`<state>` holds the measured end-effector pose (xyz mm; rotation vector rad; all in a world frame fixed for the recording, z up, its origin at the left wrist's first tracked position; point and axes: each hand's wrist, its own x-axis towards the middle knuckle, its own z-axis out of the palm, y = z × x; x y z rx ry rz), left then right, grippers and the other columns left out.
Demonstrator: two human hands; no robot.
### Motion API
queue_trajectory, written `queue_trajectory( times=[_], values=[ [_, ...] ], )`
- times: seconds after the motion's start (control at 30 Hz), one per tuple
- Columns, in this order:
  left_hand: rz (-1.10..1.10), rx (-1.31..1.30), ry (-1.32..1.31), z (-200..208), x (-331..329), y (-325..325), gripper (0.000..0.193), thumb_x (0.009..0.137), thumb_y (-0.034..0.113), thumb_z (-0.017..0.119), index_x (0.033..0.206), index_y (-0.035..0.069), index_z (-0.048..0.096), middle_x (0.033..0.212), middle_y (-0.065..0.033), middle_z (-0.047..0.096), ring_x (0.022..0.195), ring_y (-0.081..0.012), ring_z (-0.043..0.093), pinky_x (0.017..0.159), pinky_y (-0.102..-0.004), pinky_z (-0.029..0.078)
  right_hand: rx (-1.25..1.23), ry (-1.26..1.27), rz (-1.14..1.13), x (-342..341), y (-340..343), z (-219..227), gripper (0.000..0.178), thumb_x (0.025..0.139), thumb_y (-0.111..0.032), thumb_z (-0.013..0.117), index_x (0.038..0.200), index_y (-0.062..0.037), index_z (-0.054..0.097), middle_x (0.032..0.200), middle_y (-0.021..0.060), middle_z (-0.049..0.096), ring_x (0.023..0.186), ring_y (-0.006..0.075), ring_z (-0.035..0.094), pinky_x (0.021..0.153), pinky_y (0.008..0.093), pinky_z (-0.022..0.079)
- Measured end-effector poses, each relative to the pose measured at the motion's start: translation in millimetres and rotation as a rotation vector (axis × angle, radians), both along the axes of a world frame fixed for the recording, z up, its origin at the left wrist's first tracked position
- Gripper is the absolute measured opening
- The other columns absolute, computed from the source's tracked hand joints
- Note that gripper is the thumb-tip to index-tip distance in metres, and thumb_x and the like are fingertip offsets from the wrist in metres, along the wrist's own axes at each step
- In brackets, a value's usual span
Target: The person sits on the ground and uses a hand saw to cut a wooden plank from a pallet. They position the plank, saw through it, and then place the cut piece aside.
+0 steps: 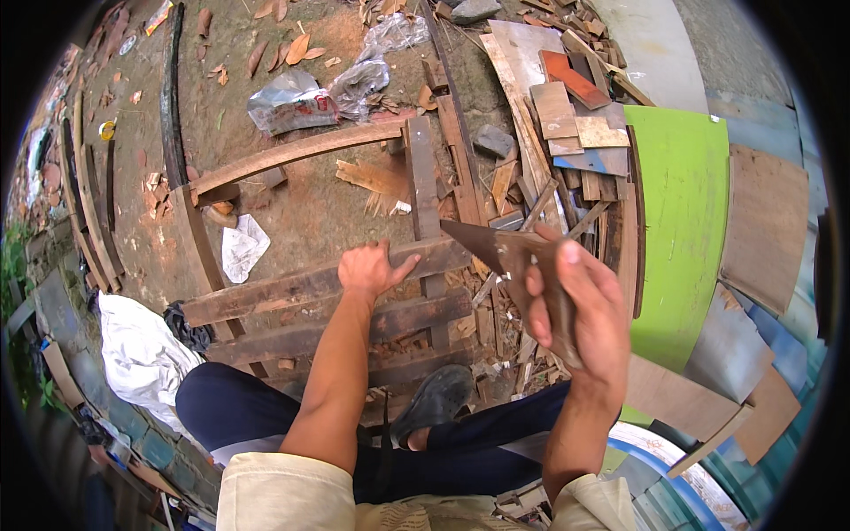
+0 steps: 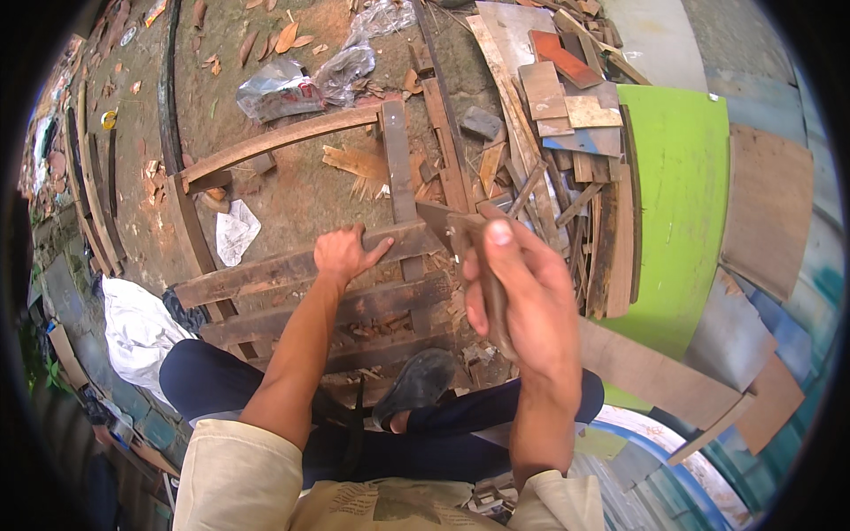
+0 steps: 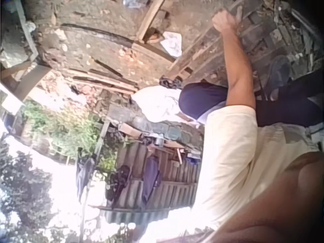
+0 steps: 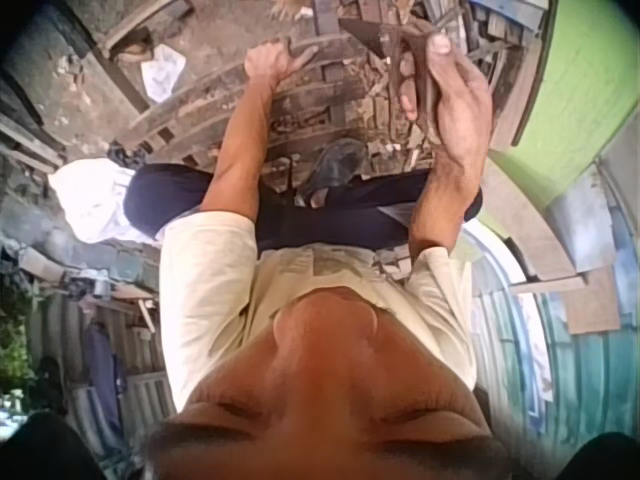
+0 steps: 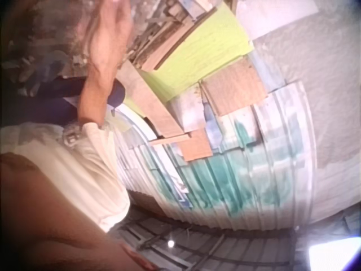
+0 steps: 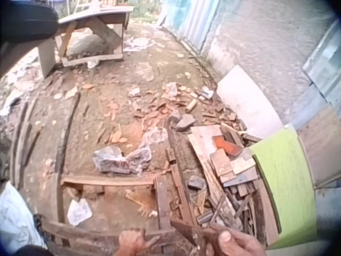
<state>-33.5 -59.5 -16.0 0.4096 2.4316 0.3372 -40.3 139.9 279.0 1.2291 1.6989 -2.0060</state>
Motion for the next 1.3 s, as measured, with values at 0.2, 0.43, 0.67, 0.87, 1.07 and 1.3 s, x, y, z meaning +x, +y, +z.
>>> queue_trajectory(
  times=[0.2, 0.43, 0.67, 0.87, 1.07, 1.3],
  values=[
    [-0.015, 0.032, 0.058, -4, 4, 4, 0.068, 0.090, 0.070, 0.052, 0.100, 0.006, 0.074, 0.083, -0.0176, 0.075, 0.076, -0.0328, 0.074, 0.066, -0.0444, 0.058, -0.077, 0.100, -0.077, 16, 4, 46, 0.064, 0.107, -0.037, 0.057, 0.147, 0.0115, 0.043, 0.087, 0.0136, 0.064, 0.048, 0.0144, 0.056, 0.042, 0.0256, 0.043],
    [0.039, 0.081, 0.102, -7, 6, 2, 0.056, 0.088, 0.061, 0.059, 0.092, 0.007, 0.074, 0.081, -0.0176, 0.075, 0.076, -0.0343, 0.074, 0.067, -0.0461, 0.058, -0.133, 0.014, -0.001, 4, -17, -19, 0.065, 0.106, -0.040, 0.058, 0.145, 0.0109, 0.046, 0.083, 0.0106, 0.062, 0.047, 0.0138, 0.054, 0.040, 0.0251, 0.041],
    [0.043, 0.072, 0.089, -6, 5, 2, 0.056, 0.087, 0.062, 0.060, 0.092, 0.008, 0.073, 0.080, -0.0183, 0.074, 0.075, -0.0354, 0.074, 0.068, -0.0469, 0.058, -0.049, -0.041, 0.098, -11, -32, -49, 0.041, 0.106, -0.042, 0.057, 0.101, -0.0021, 0.064, 0.079, 0.0034, 0.061, 0.051, 0.0107, 0.056, 0.043, 0.0246, 0.041],
    [0.005, -0.011, -0.008, 1, -1, 3, 0.063, 0.088, 0.067, 0.054, 0.100, 0.008, 0.074, 0.085, -0.0150, 0.076, 0.079, -0.0304, 0.075, 0.070, -0.0440, 0.059, 0.021, -0.074, 0.102, -7, -41, -51, 0.041, 0.106, -0.042, 0.057, 0.101, -0.0025, 0.064, 0.078, 0.0033, 0.059, 0.050, 0.0101, 0.053, 0.043, 0.0246, 0.040],
    [-0.005, -0.006, -0.013, 0, 0, 4, 0.062, 0.088, 0.067, 0.055, 0.100, 0.009, 0.074, 0.083, -0.0150, 0.076, 0.079, -0.0299, 0.075, 0.068, -0.0435, 0.059, 0.037, -0.089, 0.059, -6, -39, -58, 0.039, 0.107, -0.041, 0.057, 0.103, -0.0025, 0.064, 0.076, 0.0026, 0.057, 0.051, 0.0102, 0.053, 0.043, 0.0255, 0.040],
    [0.000, -0.007, -0.008, 1, 0, 3, 0.064, 0.088, 0.068, 0.055, 0.101, 0.008, 0.074, 0.082, -0.0151, 0.075, 0.077, -0.0302, 0.075, 0.068, -0.0435, 0.059, 0.090, -0.154, 0.140, -19, -47, -75, 0.043, 0.106, -0.035, 0.060, 0.131, -0.0004, 0.059, 0.069, 0.0006, 0.054, 0.049, 0.0094, 0.052, 0.043, 0.0263, 0.040]
  ],
)
